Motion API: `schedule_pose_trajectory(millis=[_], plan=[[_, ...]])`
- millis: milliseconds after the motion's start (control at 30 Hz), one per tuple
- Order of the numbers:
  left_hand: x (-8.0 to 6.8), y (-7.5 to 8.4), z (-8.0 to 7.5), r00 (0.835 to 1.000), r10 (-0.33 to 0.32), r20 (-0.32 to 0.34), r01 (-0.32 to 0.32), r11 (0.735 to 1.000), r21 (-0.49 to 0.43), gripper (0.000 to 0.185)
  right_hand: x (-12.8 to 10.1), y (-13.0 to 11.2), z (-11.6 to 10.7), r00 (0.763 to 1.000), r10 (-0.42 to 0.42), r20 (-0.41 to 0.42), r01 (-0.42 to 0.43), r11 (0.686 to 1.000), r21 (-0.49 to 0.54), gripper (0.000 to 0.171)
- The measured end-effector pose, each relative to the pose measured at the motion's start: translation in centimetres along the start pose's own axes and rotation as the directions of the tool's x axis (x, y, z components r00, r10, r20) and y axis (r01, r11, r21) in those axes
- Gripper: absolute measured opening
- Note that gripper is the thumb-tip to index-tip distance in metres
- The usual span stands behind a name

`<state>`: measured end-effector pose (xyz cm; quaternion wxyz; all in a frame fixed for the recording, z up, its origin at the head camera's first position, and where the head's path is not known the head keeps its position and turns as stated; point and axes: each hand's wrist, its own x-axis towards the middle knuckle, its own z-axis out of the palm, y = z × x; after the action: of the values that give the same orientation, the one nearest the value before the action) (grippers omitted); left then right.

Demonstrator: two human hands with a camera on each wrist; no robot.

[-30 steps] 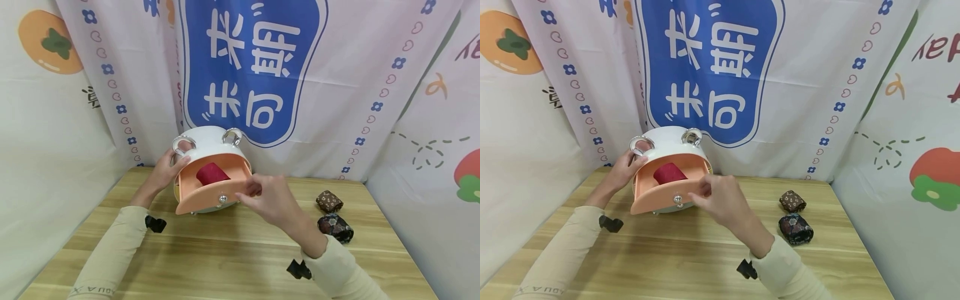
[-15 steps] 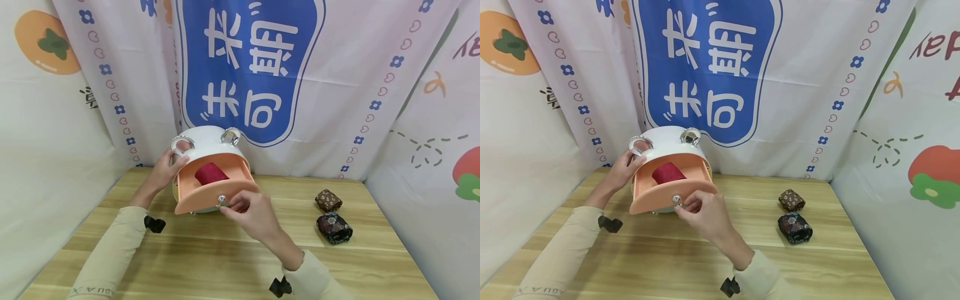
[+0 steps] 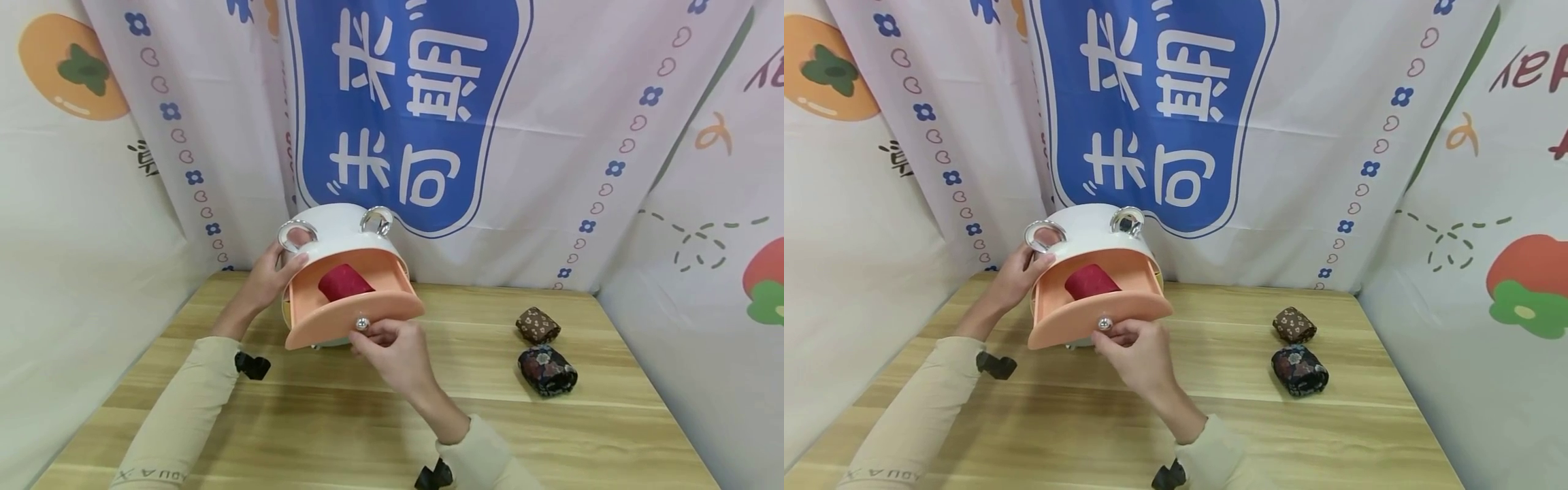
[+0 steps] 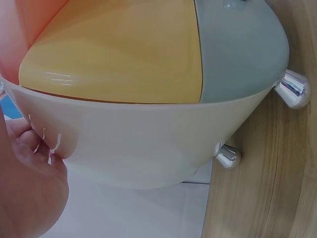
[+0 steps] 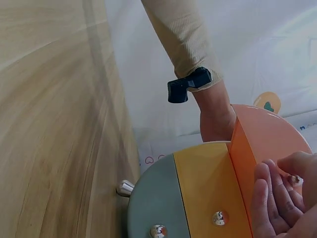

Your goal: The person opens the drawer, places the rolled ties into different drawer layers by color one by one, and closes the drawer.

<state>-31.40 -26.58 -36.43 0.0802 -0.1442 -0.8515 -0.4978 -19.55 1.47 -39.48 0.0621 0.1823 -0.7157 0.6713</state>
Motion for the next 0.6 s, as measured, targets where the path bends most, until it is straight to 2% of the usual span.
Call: schedule_pose_trajectory(millis=[167, 600], plan=[[0.1, -0.1, 0.1, 1.000, 0.012, -0.005, -0.012, 1.000, -0.005, 0.080, 0.2, 0.0, 0.5, 0.999, 0.032, -0.006, -0.031, 0.996, 0.089, 0.014], [0.2, -0.3, 0.1, 0.999, 0.042, -0.008, -0.043, 0.999, -0.017, 0.076, 2.0, 0.1, 1.1, 0.999, 0.023, -0.041, -0.019, 0.995, 0.098, 0.014]])
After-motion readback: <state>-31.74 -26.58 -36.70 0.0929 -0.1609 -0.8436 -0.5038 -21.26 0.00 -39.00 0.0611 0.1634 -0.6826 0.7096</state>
